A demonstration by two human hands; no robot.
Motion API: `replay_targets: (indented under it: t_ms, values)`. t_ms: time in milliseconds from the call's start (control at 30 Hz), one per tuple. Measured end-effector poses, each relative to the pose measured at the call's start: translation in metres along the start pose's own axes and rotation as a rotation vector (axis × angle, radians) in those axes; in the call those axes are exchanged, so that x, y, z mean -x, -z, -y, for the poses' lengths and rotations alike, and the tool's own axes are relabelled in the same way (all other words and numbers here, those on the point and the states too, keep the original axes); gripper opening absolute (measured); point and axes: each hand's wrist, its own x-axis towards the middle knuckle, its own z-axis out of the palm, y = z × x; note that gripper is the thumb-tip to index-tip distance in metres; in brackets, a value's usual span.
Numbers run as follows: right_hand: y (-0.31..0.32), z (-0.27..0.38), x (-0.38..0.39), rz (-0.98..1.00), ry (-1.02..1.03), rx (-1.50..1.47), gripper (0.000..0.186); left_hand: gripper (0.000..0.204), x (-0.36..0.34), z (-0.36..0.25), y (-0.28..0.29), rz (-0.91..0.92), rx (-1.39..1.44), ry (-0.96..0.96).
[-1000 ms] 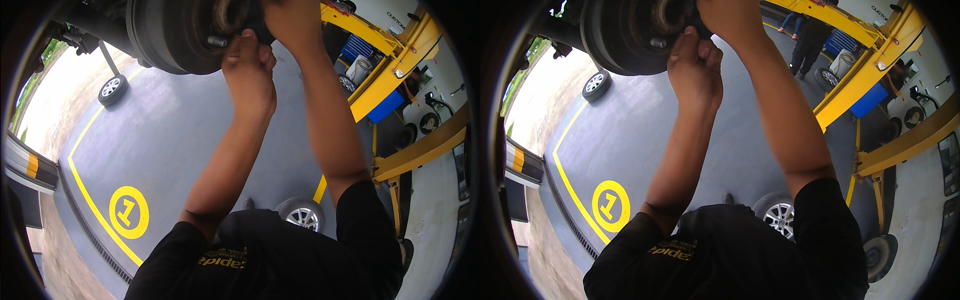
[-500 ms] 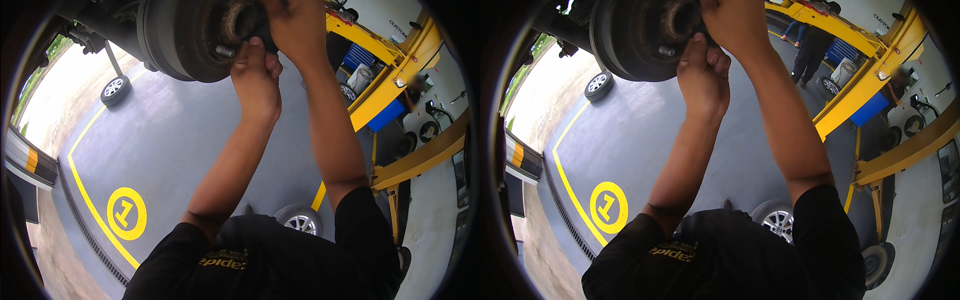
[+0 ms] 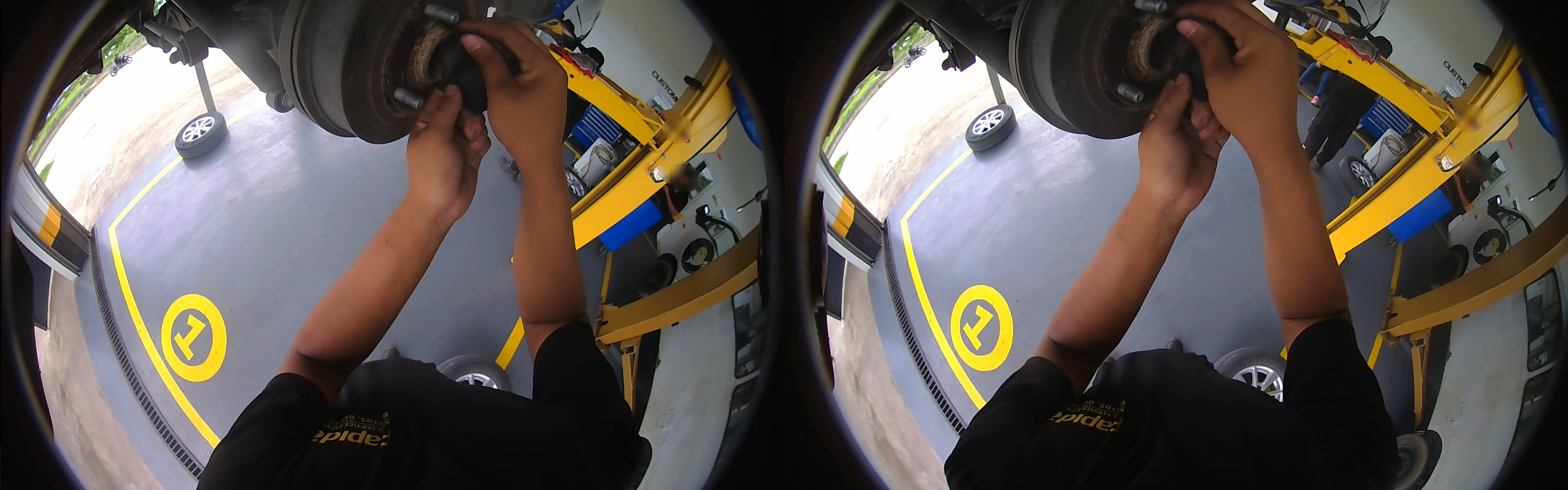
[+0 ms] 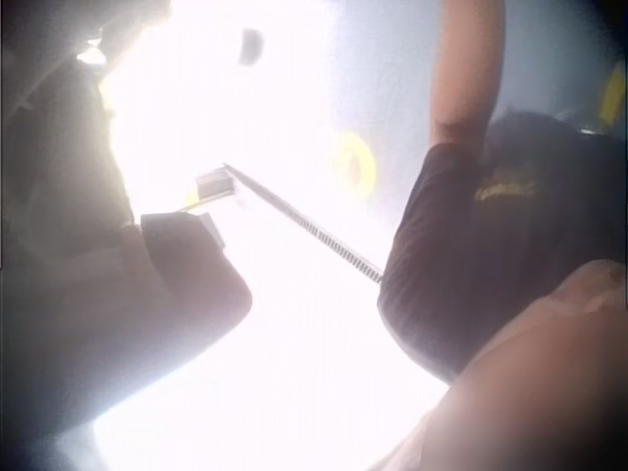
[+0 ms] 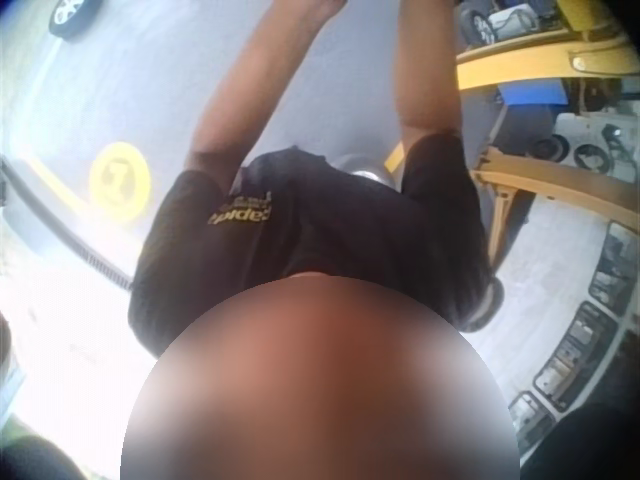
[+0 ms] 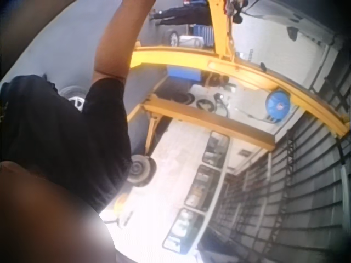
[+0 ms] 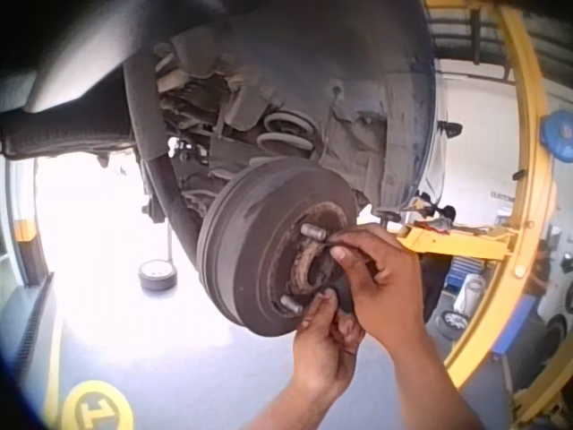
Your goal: The person cleans the wheel hub with a sanding pad, then positions and taps a brake disc into place using a hammer. The person retrieves a small metal clip from a tool chest and inserts it into the hub. The brake disc remains mounted on the hub at the end of the clip.
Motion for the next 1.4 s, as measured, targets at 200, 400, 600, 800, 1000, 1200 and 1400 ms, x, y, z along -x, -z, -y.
replay_targets:
  t_ms: [200,400,600,800,1000,1200,1400]
  values:
    - [-0.001,-0.001,0.0,0.006,0.304,0.077,0.018,0.015,0.0,-0.003,0.003,0.07,0.064,0.052]
    - [-0.004,-0.001,0.002,-0.04,0.22,0.054,0.016,0.012,0.012,-0.01,-0.003,-0.05,0.022,-0.01]
    - [-0.006,0.003,0.0,-0.052,0.181,0.041,0.015,0.013,0.016,-0.011,-0.004,-0.069,0.069,0.063]
    - [0.006,0.001,-0.012,0.152,0.542,0.089,0.025,0.017,0.003,-0.017,-0.002,0.13,0.152,0.136]
    - [-0.006,0.001,-0.001,-0.038,0.036,-0.032,0.015,0.018,0.016,-0.018,-0.009,0.002,0.022,0.011]
    - [0.002,-0.003,-0.006,0.058,0.311,0.032,0.019,0.014,0.01,-0.012,-0.009,-0.018,0.047,0.09]
    - [0.007,-0.002,-0.009,0.137,0.348,0.042,0.028,0.012,0.003,-0.014,-0.007,0.054,0.072,0.086]
